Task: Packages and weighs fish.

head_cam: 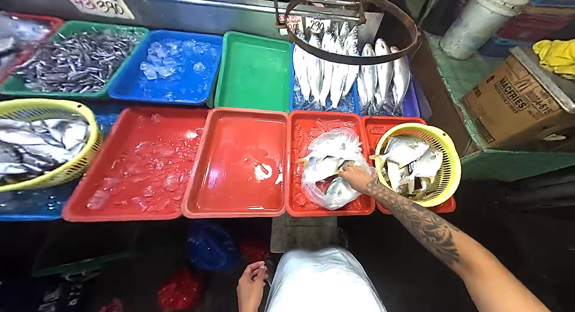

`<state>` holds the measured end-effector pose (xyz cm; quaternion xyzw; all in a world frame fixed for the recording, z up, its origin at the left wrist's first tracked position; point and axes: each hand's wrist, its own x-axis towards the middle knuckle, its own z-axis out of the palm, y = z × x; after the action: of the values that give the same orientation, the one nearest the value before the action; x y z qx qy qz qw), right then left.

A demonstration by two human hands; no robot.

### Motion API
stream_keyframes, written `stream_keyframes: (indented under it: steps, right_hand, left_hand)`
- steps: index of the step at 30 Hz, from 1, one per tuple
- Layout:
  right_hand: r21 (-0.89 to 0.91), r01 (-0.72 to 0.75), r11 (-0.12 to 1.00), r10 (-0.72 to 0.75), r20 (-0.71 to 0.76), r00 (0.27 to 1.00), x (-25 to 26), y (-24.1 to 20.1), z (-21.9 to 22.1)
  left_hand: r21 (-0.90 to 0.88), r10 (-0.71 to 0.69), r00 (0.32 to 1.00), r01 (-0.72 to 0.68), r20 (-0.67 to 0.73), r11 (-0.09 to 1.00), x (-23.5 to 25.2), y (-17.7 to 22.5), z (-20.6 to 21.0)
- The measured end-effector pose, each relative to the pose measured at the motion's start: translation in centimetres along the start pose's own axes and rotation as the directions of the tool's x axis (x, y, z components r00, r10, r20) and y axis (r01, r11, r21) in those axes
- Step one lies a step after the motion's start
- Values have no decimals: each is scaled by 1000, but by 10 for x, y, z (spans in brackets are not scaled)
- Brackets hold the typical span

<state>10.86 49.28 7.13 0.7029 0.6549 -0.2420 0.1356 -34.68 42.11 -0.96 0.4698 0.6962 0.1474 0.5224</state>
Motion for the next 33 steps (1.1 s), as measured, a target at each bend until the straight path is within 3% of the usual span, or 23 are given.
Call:
stream_keyframes:
  steps: [4,9,19,25,33]
  right_hand:
    - [-154,-32,988,43,73,996,13,23,2]
    - [-284,30,958,9,137,990,20,32,-2]
    - [-387,269,882,-208,191,959,20,19,-25]
    - [-398,39,916,46,201,978,24,14,-33]
    - [-365,111,924,-51,170,984,31,35,-5]
  left_hand:
    - [-104,-49,996,41,-80,994,-11,-31,-7]
    - [-196,-148,979,119,-139,973,-27,-57,-10]
    - [-204,-142,980,111,-140,973,-19,-54,-13]
    - [-157,-75,991,57,-107,986,-6,-33,-17]
    - [-184,-97,985,70,-145,981,-8,-37,-21]
